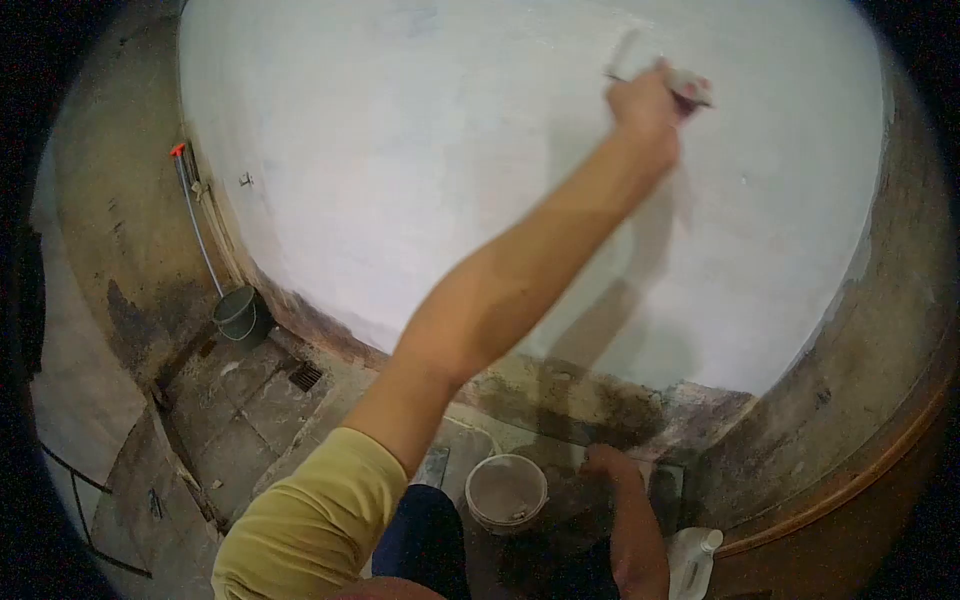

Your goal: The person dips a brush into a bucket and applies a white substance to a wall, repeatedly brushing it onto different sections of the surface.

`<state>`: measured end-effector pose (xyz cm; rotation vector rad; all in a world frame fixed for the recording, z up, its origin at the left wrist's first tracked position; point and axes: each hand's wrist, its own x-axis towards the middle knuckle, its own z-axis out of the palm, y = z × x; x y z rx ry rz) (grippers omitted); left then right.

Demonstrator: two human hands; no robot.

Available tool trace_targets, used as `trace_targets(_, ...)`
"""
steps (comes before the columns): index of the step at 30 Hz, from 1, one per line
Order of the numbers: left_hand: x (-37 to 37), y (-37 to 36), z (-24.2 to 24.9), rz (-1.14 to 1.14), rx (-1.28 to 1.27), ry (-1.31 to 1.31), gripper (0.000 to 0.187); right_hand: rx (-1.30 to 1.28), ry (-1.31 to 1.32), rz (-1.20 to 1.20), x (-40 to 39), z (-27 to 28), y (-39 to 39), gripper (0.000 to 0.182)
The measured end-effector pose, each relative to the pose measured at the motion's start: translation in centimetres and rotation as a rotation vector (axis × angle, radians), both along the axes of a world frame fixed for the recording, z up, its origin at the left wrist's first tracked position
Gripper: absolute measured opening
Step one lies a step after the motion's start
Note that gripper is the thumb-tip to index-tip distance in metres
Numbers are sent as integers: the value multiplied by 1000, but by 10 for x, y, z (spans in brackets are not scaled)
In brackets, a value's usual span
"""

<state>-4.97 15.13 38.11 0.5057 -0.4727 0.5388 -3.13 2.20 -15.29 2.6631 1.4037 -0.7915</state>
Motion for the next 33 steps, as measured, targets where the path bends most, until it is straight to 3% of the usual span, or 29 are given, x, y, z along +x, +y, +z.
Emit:
trace_targets(6,-40,-79,-57,-122,201,40,16,-114,88,-46,6,-11,4,50)
trace_targets(9,-41,-74,-87,-141,293,24,20,-143,84,-123,-14,25,5,41)
trace_targets(13,-53,-43,-130,183,510,109,28,-133,16,-324,-30,89,-13,38)
trace_targets(17,-68,-12,-179,360,622,232,25,90,-86,-538,-34,84,-29,40)
trace_targets(20,-71,11,-217,479,723,282,21,228,-11,-452,-64,110,-35,41)
trace_targets(24,-71,41,-268,517,844,199,16,99,131,-474,-73,110,-37,39)
trace_targets(26,-75,50,-268,597,957,198,14,70,144,-449,-78,107,-37,38)
trace_targets(29,-73,54,-271,778,1080,123,17,151,129,-603,-89,120,-39,41)
trace_targets(33,-83,57,-273,986,1222,211,19,64,197,-434,-89,96,-30,39)
